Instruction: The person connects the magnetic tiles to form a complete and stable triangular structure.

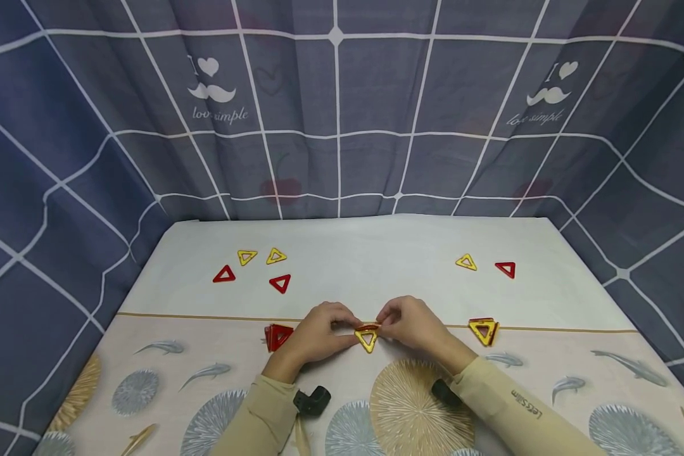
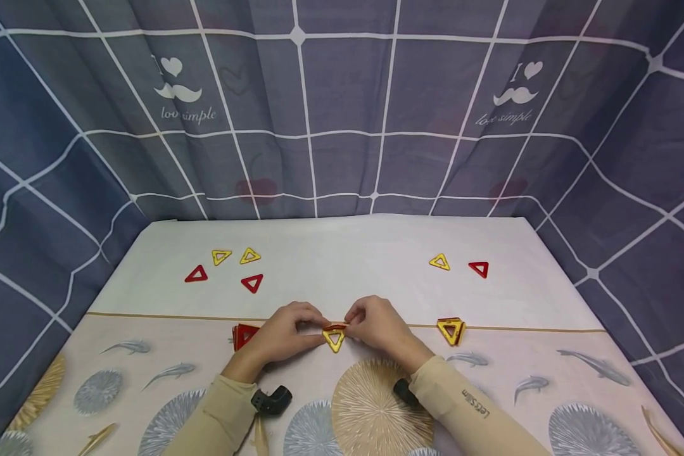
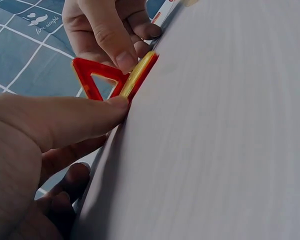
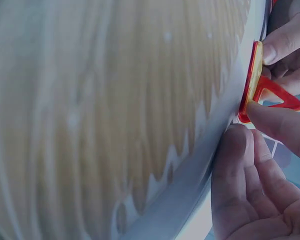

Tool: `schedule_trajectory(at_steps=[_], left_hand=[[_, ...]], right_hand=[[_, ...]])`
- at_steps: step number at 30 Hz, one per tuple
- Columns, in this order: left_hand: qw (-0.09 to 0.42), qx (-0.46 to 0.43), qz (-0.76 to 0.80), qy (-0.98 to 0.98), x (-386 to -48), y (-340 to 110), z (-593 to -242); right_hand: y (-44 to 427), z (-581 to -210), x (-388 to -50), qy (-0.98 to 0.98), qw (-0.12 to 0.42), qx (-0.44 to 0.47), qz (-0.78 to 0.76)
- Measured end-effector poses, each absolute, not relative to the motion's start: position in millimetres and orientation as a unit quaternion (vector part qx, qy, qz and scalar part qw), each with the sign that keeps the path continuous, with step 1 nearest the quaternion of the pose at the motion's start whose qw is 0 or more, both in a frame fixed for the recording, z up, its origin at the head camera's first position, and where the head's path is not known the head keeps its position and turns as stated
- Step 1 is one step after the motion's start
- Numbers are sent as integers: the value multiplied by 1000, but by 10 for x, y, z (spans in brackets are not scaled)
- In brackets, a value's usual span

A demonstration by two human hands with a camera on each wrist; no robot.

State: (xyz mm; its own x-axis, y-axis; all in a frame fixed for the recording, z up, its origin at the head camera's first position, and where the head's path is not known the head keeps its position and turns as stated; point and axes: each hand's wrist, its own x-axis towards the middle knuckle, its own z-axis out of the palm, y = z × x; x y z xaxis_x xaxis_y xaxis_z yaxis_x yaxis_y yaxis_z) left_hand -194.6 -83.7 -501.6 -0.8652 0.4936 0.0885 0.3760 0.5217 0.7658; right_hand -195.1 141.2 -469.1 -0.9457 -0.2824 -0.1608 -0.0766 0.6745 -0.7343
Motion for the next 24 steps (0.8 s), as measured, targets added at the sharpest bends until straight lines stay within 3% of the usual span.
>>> schedule_trajectory(at_steps=[11,24], left_hand=[[109,275,392,871,-1957,-837,-5012],[112,284,364,880,-1926,-852,-4990]], right_hand=[[1371,-4689,-2011,925,121,-128,-336],[1499,-4518,-2104,936,128,-135,-300]])
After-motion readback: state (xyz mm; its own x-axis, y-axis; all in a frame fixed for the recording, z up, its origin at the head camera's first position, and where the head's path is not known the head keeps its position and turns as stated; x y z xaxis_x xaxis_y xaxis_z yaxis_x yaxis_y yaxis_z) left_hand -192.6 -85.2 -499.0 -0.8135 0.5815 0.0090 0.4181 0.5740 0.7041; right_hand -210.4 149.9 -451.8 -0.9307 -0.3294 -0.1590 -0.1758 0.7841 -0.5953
